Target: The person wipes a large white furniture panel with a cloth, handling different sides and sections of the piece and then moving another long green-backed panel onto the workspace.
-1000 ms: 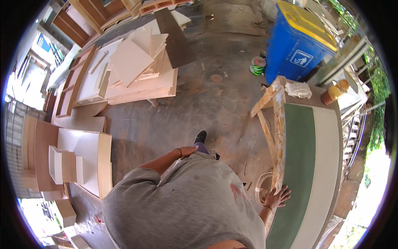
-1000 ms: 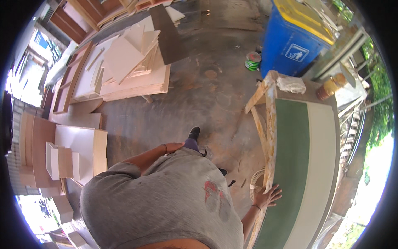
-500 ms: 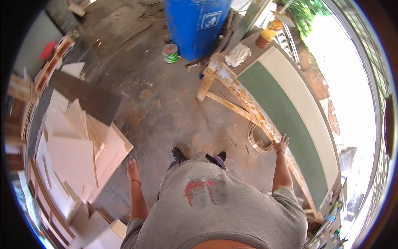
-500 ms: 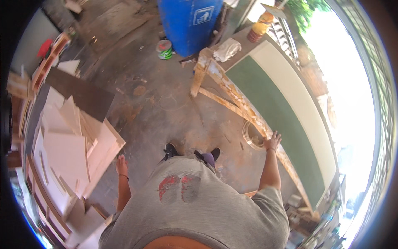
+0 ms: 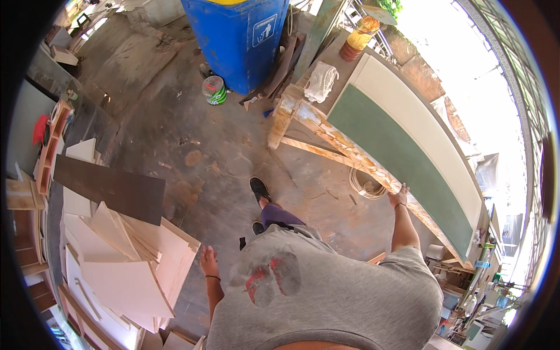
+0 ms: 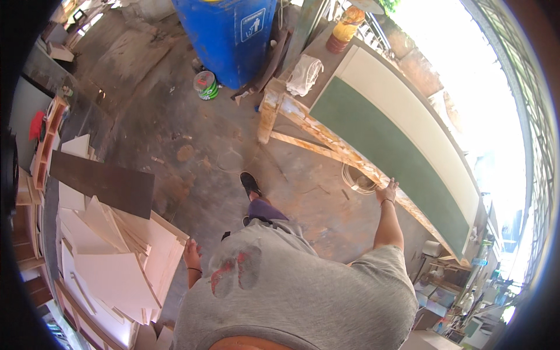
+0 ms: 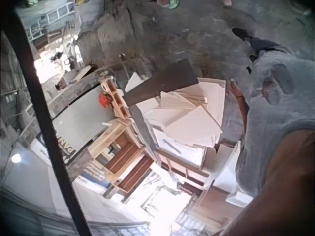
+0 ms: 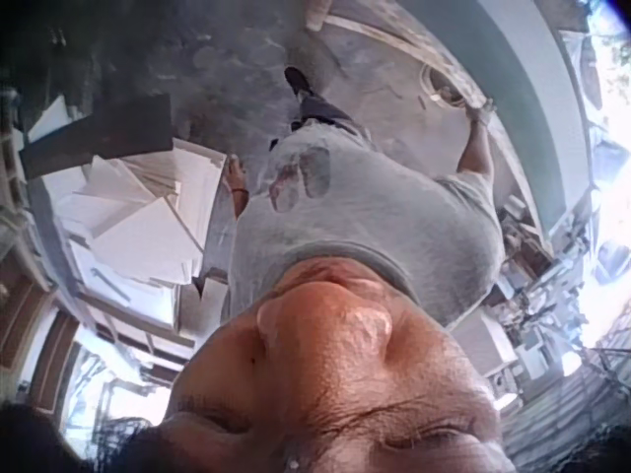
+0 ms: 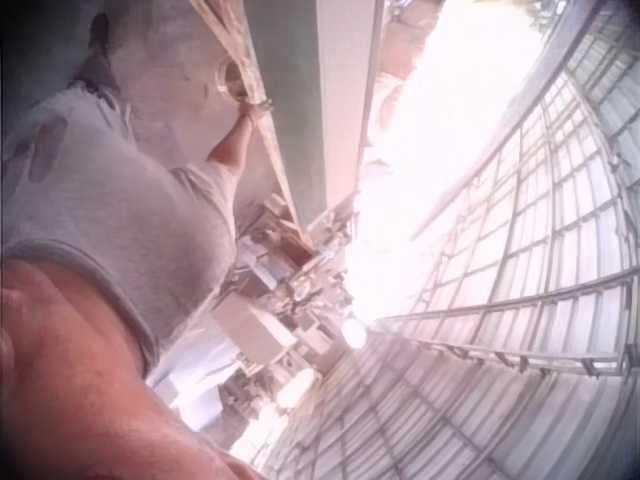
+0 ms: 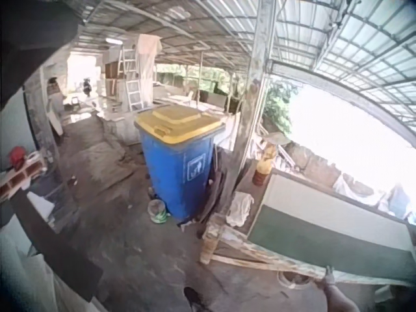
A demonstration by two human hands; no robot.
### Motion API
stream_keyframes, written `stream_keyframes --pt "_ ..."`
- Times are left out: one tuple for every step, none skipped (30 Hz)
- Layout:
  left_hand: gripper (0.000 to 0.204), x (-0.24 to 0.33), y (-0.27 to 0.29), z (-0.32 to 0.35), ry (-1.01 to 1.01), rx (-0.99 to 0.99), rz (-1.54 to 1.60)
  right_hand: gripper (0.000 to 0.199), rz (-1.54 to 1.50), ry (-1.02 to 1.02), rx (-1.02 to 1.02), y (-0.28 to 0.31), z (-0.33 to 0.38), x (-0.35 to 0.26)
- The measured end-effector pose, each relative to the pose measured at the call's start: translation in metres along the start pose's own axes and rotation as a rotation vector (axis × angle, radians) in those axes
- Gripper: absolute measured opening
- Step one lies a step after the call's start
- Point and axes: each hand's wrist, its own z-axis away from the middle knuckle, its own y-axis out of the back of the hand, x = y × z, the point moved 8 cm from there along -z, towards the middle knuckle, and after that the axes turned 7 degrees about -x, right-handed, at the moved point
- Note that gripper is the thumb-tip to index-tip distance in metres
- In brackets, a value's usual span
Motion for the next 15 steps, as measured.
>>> stream_keyframes --pt "0.059 0.005 -0.005 -0.011 -0.003 -0.008 0.015 0.092 -0.038 -0.026 0.001 0.002 -0.003 0.001" --pt "0.057 0.010 -0.001 -0.016 0.014 0.009 0.018 0.092 -0.066 -0.032 -0.012 0.003 0.002 -0.019" --pt "0.055 0.018 -0.001 -0.024 0.025 0.016 0.025 0.089 -0.062 -0.049 -0.016 0.010 0.009 -0.034" --pt "0.052 0.026 -0.003 -0.033 0.038 0.027 0.037 0.088 0.020 -0.019 0.037 -0.001 -0.013 -0.019" --pt "0.054 0.019 0.007 -0.051 0.000 0.044 0.100 0.087 0.108 0.049 0.072 -0.016 -0.030 -0.014" --pt "0.056 0.008 0.025 -0.061 -0.035 0.099 0.168 0.081 0.080 0.082 0.096 -0.030 -0.034 -0.020" --pt "0.058 0.035 0.025 -0.064 -0.048 0.105 0.018 0.077 0.003 0.112 0.140 -0.035 -0.026 -0.023" --pt "0.059 0.073 -0.001 -0.090 -0.066 0.046 -0.108 0.068 0.017 0.171 0.449 -0.038 -0.050 0.042" --pt "0.057 0.019 0.006 -0.121 -0.206 0.159 -0.192 0.068 0.069 0.357 0.439 -0.044 -0.058 -0.029" --pt "0.051 0.057 0.018 -0.123 -0.271 0.168 -0.577 0.064 0.050 0.527 0.375 -0.108 -0.067 -0.086" --pt "0.049 0.087 0.022 -0.124 -0.317 0.177 -0.958 0.061 0.073 0.662 0.313 -0.154 -0.059 -0.111" --pt "0.051 0.152 0.011 -0.113 -0.285 0.177 -0.700 0.057 0.114 0.744 0.299 -0.176 -0.051 -0.107" --pt "0.055 0.169 0.026 -0.104 -0.176 0.242 -0.360 0.054 0.154 0.849 0.264 -0.197 -0.039 -0.101" --pt "0.060 0.172 0.032 -0.102 -0.097 0.314 -0.006 0.053 0.201 0.853 -0.074 -0.247 -0.034 -0.136" --pt "0.063 0.171 0.047 -0.107 -0.079 0.409 -0.062 0.052 0.233 0.864 -0.337 -0.298 -0.020 -0.171"
